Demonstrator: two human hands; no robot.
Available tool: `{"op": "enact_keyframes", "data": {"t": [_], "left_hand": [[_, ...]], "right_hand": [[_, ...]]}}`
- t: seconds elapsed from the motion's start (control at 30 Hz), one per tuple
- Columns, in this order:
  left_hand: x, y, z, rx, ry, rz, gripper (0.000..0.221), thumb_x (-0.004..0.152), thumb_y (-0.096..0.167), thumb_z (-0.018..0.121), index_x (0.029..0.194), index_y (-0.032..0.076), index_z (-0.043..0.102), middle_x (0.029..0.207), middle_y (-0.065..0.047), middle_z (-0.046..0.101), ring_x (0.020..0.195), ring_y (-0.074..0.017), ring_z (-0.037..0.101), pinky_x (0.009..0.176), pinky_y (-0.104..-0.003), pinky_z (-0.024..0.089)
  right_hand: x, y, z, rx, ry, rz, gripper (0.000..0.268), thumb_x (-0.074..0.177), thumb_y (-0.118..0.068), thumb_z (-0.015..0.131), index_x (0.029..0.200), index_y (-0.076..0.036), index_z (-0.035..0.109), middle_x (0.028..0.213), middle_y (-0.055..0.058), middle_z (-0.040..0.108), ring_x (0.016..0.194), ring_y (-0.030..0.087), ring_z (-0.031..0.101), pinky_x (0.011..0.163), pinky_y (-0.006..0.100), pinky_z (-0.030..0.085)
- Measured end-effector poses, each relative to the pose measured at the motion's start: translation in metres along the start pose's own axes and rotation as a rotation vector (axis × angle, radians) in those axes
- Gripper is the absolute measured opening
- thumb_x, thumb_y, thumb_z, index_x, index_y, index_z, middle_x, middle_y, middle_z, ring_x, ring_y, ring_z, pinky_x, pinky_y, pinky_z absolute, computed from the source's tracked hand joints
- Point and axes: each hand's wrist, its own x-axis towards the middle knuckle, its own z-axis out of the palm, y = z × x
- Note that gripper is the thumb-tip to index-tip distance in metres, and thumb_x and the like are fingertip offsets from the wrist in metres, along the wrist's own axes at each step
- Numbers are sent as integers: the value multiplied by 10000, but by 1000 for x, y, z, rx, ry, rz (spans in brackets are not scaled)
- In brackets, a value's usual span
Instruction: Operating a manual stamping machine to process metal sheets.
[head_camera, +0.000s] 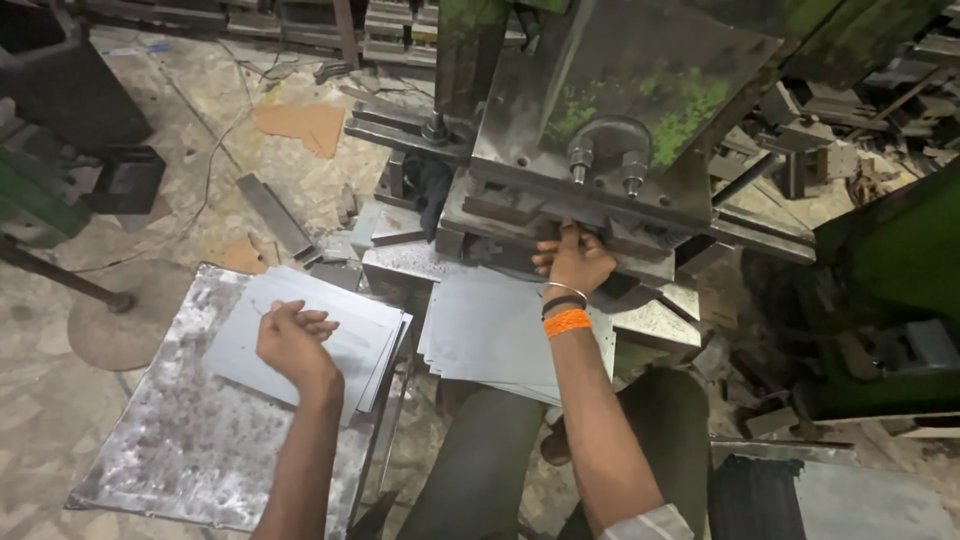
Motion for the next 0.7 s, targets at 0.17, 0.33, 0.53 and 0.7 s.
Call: {"op": "enact_keyframes", "data": {"t": [0.17,0.33,0.53,0.7], "left_hand": [[-7,13,14,159,-112,156,201,1023,136,513,920,49,663,680,-161,677,521,-189,672,499,-253,537],[14,25,-21,812,-192,491,265,1102,252,546,1222,63,688,1156,-178,734,1126,-358,690,1019,-493,482],[117,-28,-86,1560,64,477,854,1001,738,551,1403,-14,596,1306,-265,689,1272,-379,591,1177,-555,271],[144,25,-91,1117,-146,663,597,964,533,741,1078,-50,684,904,-221,706,796,-405,663,744,-487,508]], "right_hand": [[46,12,5,81,-35,186,123,891,-107,557,779,-65,585,651,163,717,408,246,657,308,325,490],[31,-3,-15,188,1,262,74,825,-71,700,756,-57,676,629,166,696,402,269,653,334,340,539],[-104,-57,-93,184,5,247,109,852,-89,741,822,-44,647,699,158,648,551,222,645,472,293,554],[-167,-42,-140,213,-159,253,73,1000,-46,574,943,-32,530,717,107,610,499,163,514,418,268,396]]}}
